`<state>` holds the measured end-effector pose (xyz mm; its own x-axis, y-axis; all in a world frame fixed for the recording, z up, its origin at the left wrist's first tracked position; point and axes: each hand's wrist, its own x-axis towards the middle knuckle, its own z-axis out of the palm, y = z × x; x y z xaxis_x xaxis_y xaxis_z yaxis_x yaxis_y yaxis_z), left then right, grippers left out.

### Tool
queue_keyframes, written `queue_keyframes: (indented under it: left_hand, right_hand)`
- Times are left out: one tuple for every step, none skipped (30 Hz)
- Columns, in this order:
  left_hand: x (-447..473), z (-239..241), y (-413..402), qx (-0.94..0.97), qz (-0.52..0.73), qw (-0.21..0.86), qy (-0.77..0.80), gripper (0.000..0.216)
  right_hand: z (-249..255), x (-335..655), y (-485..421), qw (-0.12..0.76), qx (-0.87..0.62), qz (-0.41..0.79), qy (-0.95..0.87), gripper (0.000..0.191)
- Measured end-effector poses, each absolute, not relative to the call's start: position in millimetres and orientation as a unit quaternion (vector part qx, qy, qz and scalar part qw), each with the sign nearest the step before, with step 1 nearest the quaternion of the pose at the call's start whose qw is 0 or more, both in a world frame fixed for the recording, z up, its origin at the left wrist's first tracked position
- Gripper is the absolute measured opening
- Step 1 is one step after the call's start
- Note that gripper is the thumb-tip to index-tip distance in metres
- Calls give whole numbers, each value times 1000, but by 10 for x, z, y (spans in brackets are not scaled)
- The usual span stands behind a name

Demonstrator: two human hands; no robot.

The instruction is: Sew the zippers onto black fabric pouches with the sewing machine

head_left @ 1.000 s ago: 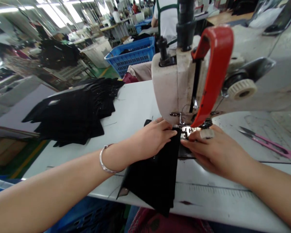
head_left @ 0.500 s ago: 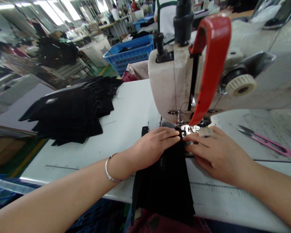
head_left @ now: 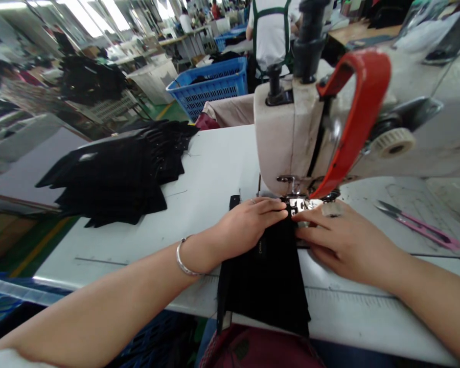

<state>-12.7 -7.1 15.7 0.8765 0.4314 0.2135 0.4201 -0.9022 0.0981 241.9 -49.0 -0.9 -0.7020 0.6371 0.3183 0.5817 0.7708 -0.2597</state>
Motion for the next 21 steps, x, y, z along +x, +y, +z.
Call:
queue_keyframes:
  left_hand:
    - [-119, 221, -171, 970, 95, 26, 224, 33]
    - [-111, 291, -302, 970, 74, 29, 229, 38]
    - [-105, 359, -457, 969, 54, 36, 239, 54]
    - [-104, 415, -623, 967, 31, 56, 245, 73]
    - [-108, 454, -788, 966, 28, 73, 246, 78]
    - [-118, 470, -936, 964, 23, 88, 249, 66]
    - [-135, 463, -1059, 960, 35, 102, 258, 49]
    - [-156, 438, -1151, 953, 58, 123, 270, 35]
    - [-181, 402, -1211, 942, 91, 150, 286, 26]
    - [-207, 360, -1242, 925, 129, 185, 306, 22]
    - [-231, 321, -1251, 904, 164, 222, 327, 21]
    - [-252, 289, -1247, 880, 193, 257, 349, 22]
    - [-267, 267, -1236, 858, 215, 284, 369, 22]
    - [-277, 255, -1224, 841, 229, 303, 385, 22]
    - [-280, 252, -1216, 830, 238, 313, 396, 22]
    - [-279, 257, -1211, 822, 246, 316, 404, 21]
    - [-274, 267, -1210, 818, 254, 314, 409, 20]
    - [-268, 280, -1213, 817, 260, 309, 412, 20]
    - [-262, 296, -1217, 817, 265, 301, 415, 20]
    - [-257, 313, -1222, 818, 270, 290, 417, 19]
    - [-252, 330, -1229, 822, 273, 277, 416, 20]
  right_hand:
    - [7, 2444, -477, 196, -322, 78, -923, 26]
    - [30, 2467, -469, 194, -312, 86, -926, 27]
    - [60, 2486, -469, 189, -302, 95, -929, 28]
    - [95, 2500, -479, 184, -293, 104, -933, 29]
    - [133, 2508, -501, 179, -284, 112, -935, 29]
    - [172, 2510, -536, 176, -277, 121, -937, 29]
    - [208, 2509, -583, 173, -271, 132, -938, 29]
    - [237, 2503, -644, 171, -267, 146, -937, 28]
    - [255, 2496, -716, 171, -267, 162, -934, 27]
    - [260, 2486, -798, 174, -274, 179, -929, 26]
    - [252, 2473, -888, 176, -287, 194, -921, 27]
    - [231, 2455, -982, 182, -305, 205, -912, 30]
    - [199, 2431, -1076, 193, -325, 207, -903, 34]
    - [157, 2401, -1166, 207, -344, 202, -894, 40]
    - [108, 2363, -1248, 222, -358, 191, -887, 43]
    - [56, 2319, -1321, 238, -366, 176, -882, 42]
    - [4, 2272, -1382, 252, -369, 157, -881, 37]
    - [-46, 2224, -1432, 264, -367, 137, -881, 31]
    - [-91, 2179, -1473, 273, -365, 118, -882, 24]
    - [-129, 2138, -1509, 281, -364, 102, -882, 19]
    - [-159, 2105, -1541, 289, -365, 91, -880, 16]
